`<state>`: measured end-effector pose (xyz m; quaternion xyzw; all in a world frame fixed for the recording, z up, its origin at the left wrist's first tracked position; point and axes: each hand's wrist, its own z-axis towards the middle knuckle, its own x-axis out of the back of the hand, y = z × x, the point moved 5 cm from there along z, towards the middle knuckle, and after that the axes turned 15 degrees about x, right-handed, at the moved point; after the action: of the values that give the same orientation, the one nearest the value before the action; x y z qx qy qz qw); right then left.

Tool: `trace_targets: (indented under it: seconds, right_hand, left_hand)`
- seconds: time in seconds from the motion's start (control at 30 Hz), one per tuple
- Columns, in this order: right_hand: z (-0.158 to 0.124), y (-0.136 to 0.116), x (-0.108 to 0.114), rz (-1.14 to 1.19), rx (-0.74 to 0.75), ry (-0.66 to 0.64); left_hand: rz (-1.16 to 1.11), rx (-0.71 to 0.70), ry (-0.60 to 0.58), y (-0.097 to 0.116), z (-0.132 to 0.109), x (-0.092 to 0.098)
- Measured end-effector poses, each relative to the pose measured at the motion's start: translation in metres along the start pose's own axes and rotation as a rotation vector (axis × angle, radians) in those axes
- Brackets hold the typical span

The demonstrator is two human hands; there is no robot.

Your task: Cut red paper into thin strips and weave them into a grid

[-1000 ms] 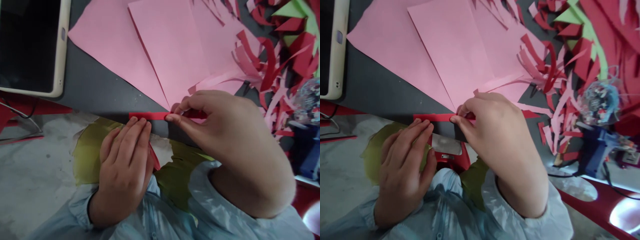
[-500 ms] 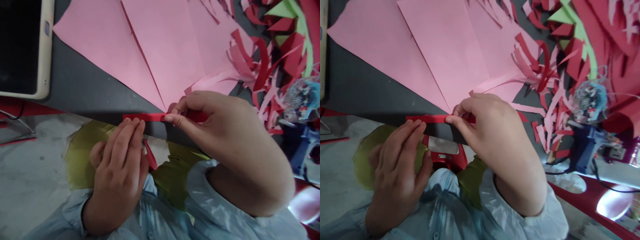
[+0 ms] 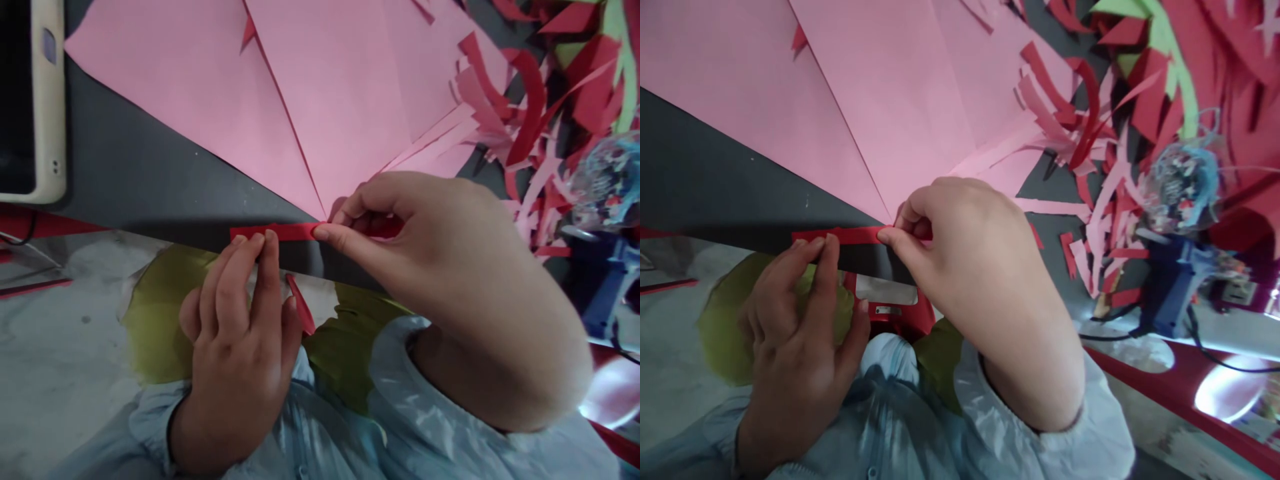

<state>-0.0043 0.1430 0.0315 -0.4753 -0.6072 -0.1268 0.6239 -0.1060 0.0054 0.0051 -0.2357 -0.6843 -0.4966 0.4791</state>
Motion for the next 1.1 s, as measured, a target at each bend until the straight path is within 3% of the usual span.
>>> trace_targets:
  seconds: [0.37, 0.57, 0.87, 1.1]
  right_hand:
    - [0.000, -0.002, -0.001, -0.032, -0.007, 0.082]
    - [-0.010, 0.000, 0.002, -0.092, 0.089, 0.099]
    - [-0.027, 0.018, 0.014, -0.088, 0.113, 0.139]
    - [-0.028, 0.015, 0.008, -0.127, 0.141, 0.113]
  left_hand:
    - [0.070, -0.047, 0.107, 0.006, 0.005, 0.001]
    - [0.086, -0.001, 0.060, 0.006, 0.006, -0.004]
    - [0.024, 0.045, 0.027, 0.003, 0.004, -0.007]
    - [0.001, -0.129, 0.100, 0.015, 0.005, -0.010]
